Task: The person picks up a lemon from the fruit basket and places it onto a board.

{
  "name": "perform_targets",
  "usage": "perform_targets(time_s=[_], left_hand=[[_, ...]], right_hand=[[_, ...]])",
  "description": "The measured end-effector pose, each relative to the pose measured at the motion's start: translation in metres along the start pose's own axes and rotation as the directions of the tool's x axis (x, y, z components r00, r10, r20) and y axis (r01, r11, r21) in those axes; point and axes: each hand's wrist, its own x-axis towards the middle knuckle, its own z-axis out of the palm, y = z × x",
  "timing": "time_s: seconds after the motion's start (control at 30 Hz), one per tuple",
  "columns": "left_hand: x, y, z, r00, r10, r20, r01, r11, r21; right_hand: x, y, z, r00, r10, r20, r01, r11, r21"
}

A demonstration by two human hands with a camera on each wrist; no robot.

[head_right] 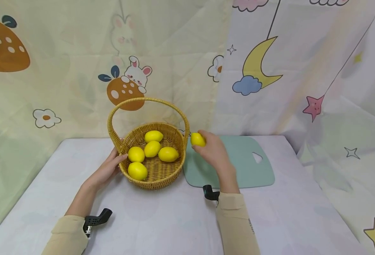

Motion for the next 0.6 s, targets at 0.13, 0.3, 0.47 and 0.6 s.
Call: perform_targets(time_s=[0.13, 0.3, 0.47, 0.6], left_hand=[[0.0, 0.001, -0.001, 1.0, -0.004, -0.004, 0.004, 1.0, 0.011], [0.0, 0.003, 0.0, 1.0, -0.007, -0.015, 0.007, 1.0, 0.002], [0.001, 0.002, -0.001, 1.0, -0.01, -0.009, 0.01, 1.0, 0.001], [0.0, 0.0, 0.0, 1.0, -0.013, -0.013, 0.014, 1.0, 0.008]], right_hand=[[0.003, 0.003, 0.005, 1.0, 0.002, 0.009, -0.002, 1.0, -0.011], [0.007, 0.007, 0.013, 1.0, 0.005, 0.004, -0.005, 1.0, -0.01], [0.009, 0.016, 0.023, 1.0, 0.02, 0.02, -0.019, 1.0, -0.015], [0.01, 0.023, 0.031, 0.998, 0.05, 0.045, -0.049, 0.999, -0.016]])
